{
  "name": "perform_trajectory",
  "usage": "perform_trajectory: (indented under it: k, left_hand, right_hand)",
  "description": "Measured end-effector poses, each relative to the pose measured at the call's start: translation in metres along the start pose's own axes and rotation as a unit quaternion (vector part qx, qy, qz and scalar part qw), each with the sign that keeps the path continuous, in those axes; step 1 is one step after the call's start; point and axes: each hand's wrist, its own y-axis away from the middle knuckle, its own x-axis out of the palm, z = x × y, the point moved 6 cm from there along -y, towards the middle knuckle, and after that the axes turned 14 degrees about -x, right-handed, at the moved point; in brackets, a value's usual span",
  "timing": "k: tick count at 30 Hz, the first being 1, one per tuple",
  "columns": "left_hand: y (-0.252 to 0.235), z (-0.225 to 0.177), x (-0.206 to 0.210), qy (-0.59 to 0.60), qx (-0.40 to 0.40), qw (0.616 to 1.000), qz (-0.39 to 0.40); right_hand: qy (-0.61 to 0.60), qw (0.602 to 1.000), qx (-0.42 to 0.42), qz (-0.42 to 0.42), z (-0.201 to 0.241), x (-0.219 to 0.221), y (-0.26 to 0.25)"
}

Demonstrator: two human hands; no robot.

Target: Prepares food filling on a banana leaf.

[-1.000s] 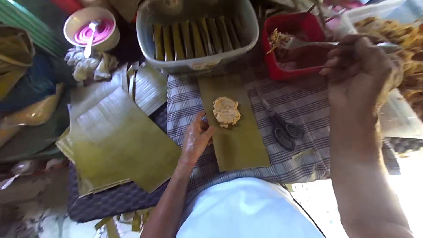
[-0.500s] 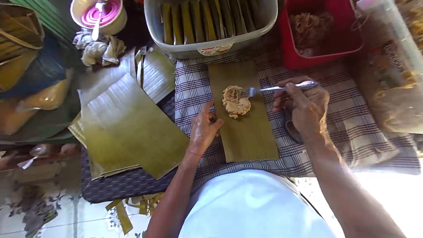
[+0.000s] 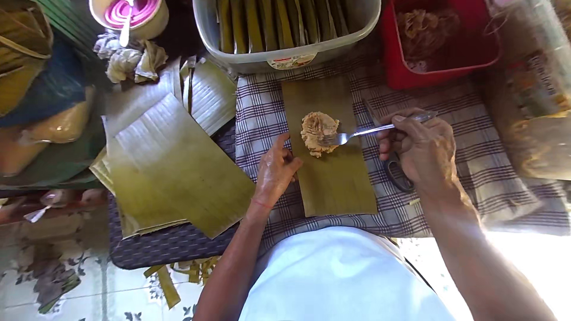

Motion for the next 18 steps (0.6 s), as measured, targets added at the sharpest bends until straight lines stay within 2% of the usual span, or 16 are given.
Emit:
perform_trajectory:
  k: [3,7,11,18]
  left_hand:
    - [0.000,0.000,0.000,-0.001,0.002,1.000,-0.001]
    - [0.000,0.000,-0.001,0.008,-0.001,1.000,0.002]
    - [0.001,0.000,-0.001,0.005,0.001,1.000,0.004]
    - [0.001,-0.001,-0.001,0.007,0.007,1.000,0.007]
  right_hand:
    - [0.023,1.000,-0.017,0.009,0.006,-0.003,-0.006]
    - [0.004,0.998,-0.024,-0.058,0.004,0.006,-0.013]
    - [0.012,1.000,0.009,-0.018,-0.004,0.007,-0.008]
    - [0.026,1.000,0.013,-0.002,0.004,-0.002,-0.004]
